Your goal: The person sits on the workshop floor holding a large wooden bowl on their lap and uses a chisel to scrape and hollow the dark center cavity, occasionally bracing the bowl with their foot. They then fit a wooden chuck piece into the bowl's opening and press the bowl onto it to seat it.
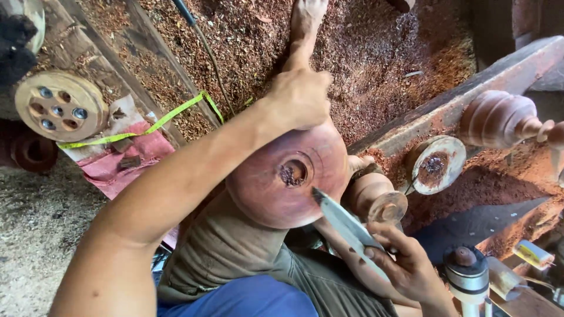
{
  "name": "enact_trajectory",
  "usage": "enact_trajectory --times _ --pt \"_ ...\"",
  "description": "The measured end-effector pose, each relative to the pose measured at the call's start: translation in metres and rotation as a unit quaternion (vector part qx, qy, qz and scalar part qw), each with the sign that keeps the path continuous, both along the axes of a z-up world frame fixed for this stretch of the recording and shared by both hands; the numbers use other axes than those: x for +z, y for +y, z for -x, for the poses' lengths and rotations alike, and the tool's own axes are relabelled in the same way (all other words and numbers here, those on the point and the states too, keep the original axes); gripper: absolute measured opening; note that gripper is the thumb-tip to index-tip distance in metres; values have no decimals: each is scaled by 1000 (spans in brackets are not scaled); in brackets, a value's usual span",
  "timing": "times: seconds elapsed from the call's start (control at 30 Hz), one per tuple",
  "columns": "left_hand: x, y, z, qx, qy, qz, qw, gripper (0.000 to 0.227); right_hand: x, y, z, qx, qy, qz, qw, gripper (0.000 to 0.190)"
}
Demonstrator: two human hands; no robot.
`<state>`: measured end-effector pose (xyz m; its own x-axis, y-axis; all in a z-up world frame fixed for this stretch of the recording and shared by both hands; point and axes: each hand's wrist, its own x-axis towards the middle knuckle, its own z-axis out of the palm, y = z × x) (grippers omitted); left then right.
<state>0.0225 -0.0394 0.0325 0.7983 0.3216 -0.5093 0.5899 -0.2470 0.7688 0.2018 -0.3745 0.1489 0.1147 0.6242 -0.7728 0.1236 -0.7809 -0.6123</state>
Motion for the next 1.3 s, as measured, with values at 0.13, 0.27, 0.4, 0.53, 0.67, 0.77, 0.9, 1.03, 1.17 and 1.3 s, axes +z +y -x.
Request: enact_trajectory --times 0.13,0.27,0.4,0.53,0.67,0.77,0.9,1.03,1.17,1.3 --pt "1 3 19 100 57 35 993 34 11 29 18 160 -87 -151 971 47" --pt "5 1 26 141 29 43 989 34 16 50 34 272 -249 -213 905 52" --pt "-12 -3 7 113 -36 8 993 32 11 63 32 348 -356 -216 840 53" --pt "2 5 -5 47 -29 22 998 40 8 71 30 358 -352 -253 827 55" --pt "-12 7 -16 -7 -79 -42 996 44 -4 67 21 380 -374 -254 807 61" --pt "-10 10 -13 -28 -107 -37 993 47 -15 60 19 374 -368 -252 813 61" --pt "-24 8 -11 -29 -176 -55 982 52 -14 56 23 370 -380 -241 813 61" --pt "-28 5 -14 -56 -127 -42 989 58 3 57 23 368 -377 -241 815 63" --pt "-25 5 -13 -45 -140 -37 988 57 16 49 21 383 -416 -237 790 63" --pt "-31 4 -14 -46 -159 -47 985 58 37 40 19 403 -446 -203 773 59"
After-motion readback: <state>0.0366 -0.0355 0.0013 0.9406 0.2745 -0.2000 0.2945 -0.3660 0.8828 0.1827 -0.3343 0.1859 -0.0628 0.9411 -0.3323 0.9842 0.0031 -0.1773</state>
